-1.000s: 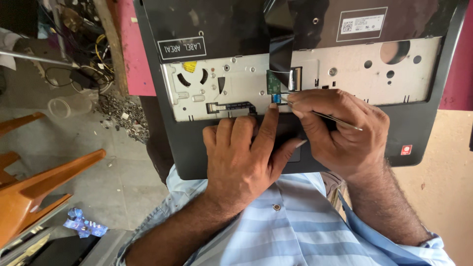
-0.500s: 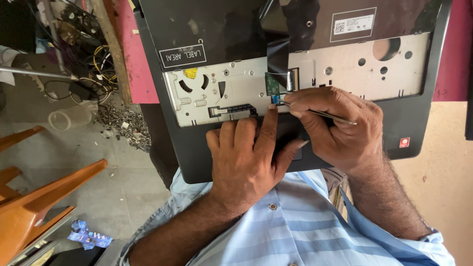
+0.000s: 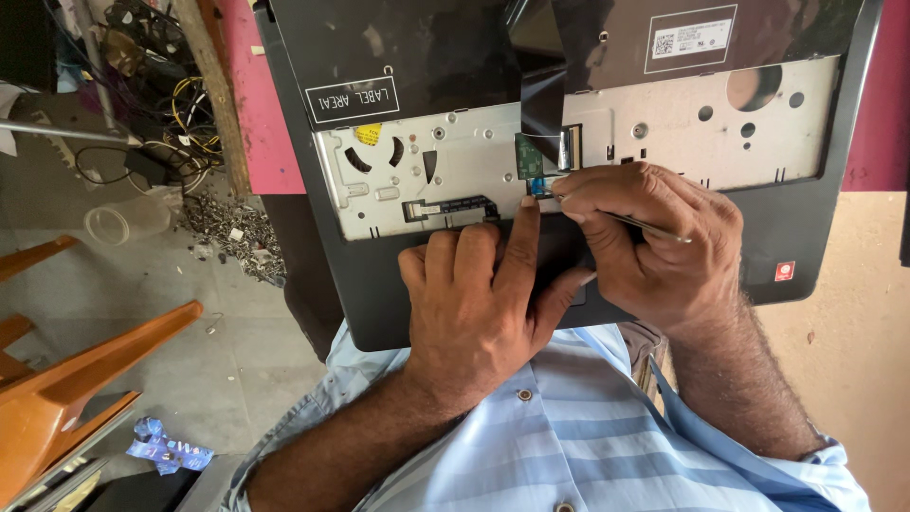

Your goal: The person manipulates internal ribbon cables and small electronic connectors inside an open laptop chassis using a pair of tweezers.

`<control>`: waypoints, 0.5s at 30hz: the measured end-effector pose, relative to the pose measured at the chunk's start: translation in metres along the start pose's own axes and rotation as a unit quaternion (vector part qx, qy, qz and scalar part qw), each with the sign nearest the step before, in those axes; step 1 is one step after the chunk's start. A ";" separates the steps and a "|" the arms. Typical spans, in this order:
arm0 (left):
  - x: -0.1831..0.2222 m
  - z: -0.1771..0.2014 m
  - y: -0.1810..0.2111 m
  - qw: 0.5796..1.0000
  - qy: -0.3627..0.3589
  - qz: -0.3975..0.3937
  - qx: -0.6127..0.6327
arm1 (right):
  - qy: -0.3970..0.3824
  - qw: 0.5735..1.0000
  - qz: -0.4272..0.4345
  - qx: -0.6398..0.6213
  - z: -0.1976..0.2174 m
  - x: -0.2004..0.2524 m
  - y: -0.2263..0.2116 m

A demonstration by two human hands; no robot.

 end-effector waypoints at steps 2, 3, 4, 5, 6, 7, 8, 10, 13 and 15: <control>0.000 0.001 0.000 1.000 -0.001 0.000 -0.004 | 0.006 1.000 0.008 -0.019 0.001 -0.001 0.000; 0.000 0.000 0.000 1.000 -0.002 -0.002 -0.007 | 0.002 1.000 0.001 -0.013 0.000 0.000 0.000; 0.000 0.000 0.001 1.000 -0.002 -0.003 -0.011 | -0.001 1.000 -0.005 -0.006 0.000 0.001 0.001; 0.000 0.000 0.001 1.000 -0.001 -0.003 -0.010 | -0.005 1.000 -0.011 0.000 0.000 0.001 0.001; 0.000 0.000 0.001 1.000 -0.001 -0.004 -0.010 | -0.005 1.000 -0.013 -0.002 0.001 0.001 0.001; 0.000 0.000 0.001 1.000 -0.001 -0.004 -0.010 | -0.006 1.000 -0.014 -0.005 0.001 0.000 0.002; 0.000 0.000 0.001 1.000 -0.002 -0.003 -0.010 | -0.006 1.000 -0.015 -0.008 0.000 -0.001 0.002; 0.000 0.000 0.001 1.000 -0.001 -0.003 -0.012 | -0.010 1.000 -0.023 -0.001 0.001 -0.001 0.001; 0.000 0.000 0.000 1.000 0.000 -0.009 -0.014 | -0.011 1.000 -0.024 0.000 0.001 -0.001 -0.001; -0.001 0.000 0.001 0.999 -0.009 -0.016 -0.029 | -0.010 1.000 -0.018 0.003 0.001 -0.001 -0.002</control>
Point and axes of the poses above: each hand's wrist, its own x-axis away from the middle knuckle, its own z-axis out of the back of the hand, y = z × x, the point moved 4 cm from there along -x, towards the middle knuckle, and after that the axes turned 9 degrees about y, right-handed, at the moved point
